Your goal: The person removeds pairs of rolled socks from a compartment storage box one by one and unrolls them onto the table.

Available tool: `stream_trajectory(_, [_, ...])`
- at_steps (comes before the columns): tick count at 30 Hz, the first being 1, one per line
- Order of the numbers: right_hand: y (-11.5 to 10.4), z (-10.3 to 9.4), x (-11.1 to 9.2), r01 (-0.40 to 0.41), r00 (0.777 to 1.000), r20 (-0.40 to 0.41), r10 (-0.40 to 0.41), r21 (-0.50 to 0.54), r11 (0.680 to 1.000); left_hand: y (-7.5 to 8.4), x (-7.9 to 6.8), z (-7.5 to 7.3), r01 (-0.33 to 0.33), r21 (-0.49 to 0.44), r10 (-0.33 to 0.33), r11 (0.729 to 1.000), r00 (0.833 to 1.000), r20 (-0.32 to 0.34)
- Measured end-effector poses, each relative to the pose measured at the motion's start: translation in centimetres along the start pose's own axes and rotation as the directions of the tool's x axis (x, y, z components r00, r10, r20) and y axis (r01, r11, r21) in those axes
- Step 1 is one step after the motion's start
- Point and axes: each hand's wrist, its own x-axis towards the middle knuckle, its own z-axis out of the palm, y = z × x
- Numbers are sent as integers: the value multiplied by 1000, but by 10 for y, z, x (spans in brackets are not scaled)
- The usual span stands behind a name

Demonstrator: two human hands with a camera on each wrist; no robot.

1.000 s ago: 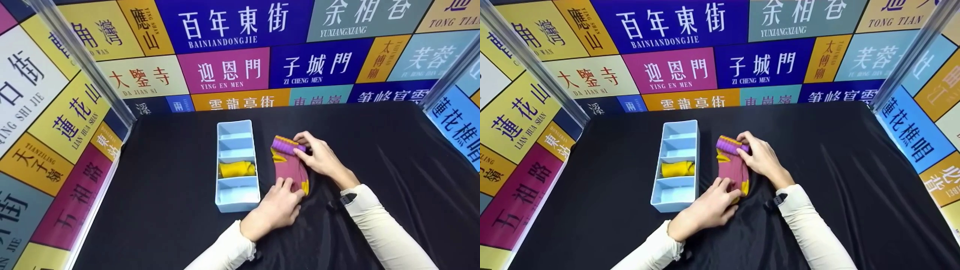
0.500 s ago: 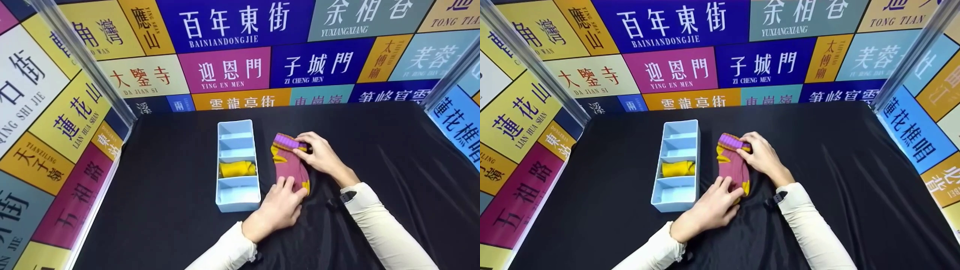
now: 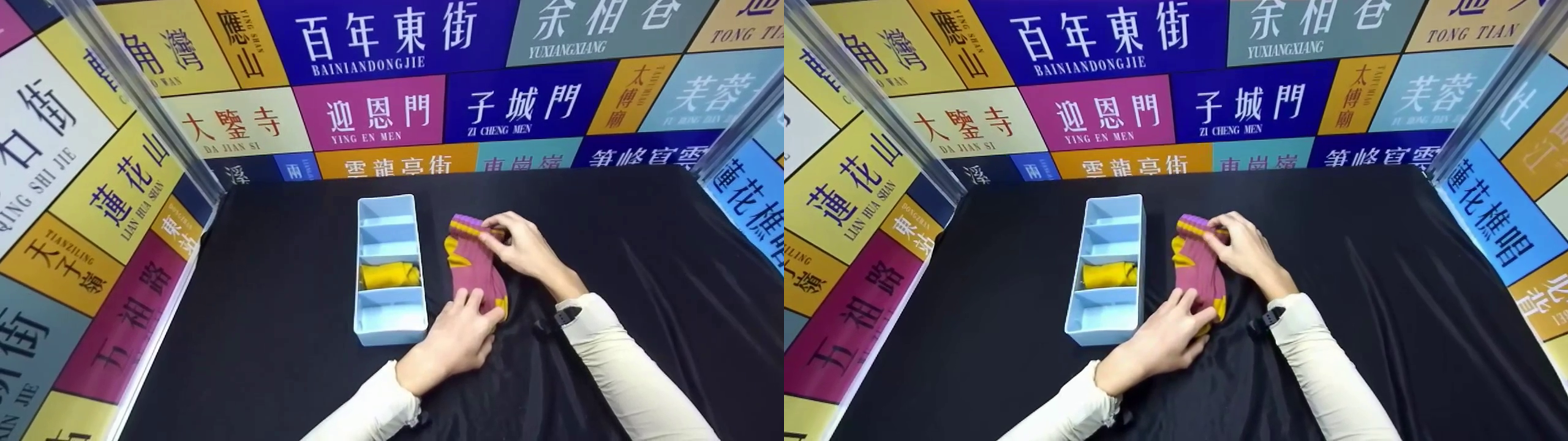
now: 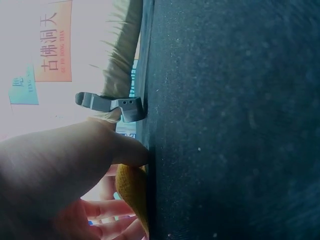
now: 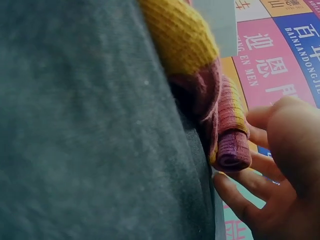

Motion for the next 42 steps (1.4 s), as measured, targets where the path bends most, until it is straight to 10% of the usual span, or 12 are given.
stream_trajectory(42, [9,0,13,-276,957,-111,268,-62,959,0,0,-3,5,-26,-4,1000,1000,14])
